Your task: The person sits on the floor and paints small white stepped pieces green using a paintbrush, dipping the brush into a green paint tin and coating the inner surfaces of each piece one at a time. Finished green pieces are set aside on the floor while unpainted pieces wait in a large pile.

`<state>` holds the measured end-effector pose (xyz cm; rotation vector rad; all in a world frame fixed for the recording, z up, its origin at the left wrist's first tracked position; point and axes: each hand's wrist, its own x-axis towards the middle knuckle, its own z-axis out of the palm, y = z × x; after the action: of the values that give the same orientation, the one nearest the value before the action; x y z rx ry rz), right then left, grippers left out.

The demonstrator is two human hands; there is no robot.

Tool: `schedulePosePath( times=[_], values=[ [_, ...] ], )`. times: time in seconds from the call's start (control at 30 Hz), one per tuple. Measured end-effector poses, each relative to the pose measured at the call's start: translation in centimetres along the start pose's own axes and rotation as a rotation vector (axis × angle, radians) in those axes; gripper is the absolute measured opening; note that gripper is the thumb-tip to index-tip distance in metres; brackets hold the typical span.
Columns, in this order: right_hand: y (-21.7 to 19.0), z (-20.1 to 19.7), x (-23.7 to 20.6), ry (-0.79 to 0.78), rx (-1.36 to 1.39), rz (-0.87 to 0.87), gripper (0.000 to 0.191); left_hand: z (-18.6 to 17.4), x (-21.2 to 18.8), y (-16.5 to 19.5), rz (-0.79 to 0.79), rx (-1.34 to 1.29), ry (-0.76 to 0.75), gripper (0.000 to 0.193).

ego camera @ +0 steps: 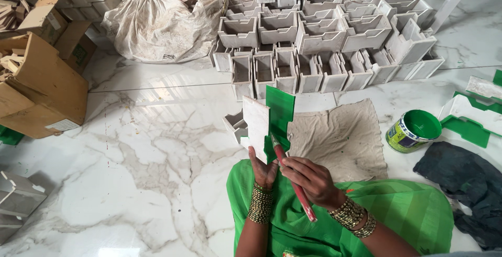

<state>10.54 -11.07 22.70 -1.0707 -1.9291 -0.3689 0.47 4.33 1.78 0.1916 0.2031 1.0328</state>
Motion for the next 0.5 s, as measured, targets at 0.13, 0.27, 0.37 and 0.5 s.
schedulePosePath(
  times=[0.13, 0.27, 0.37, 0.5],
  values=[
    [0.5, 1.2, 0.0, -0.001, 0.003, 0.033, 0.031, -0.4, 0.2, -0.1, -0.015, 0.055, 0.022, 0.074],
    [0.7, 1.6, 0.1, -0.02, -0.028, 0.047, 0.033, -0.4, 0.2, -0.1, 0.009, 0.053, 0.027, 0.074],
    [0.2, 0.9, -0.1, -0.028, -0.023, 0.073, 0.031, -0.3, 0.1, 0.0, 0.0, 0.052, -0.034, 0.074],
    [-1.9, -2.2, -0.7, -0.048, -0.021, 0.189, 0.027, 0.0, 0.2, 0.0, 0.05, 0.059, 0.021, 0.071]
  ],
)
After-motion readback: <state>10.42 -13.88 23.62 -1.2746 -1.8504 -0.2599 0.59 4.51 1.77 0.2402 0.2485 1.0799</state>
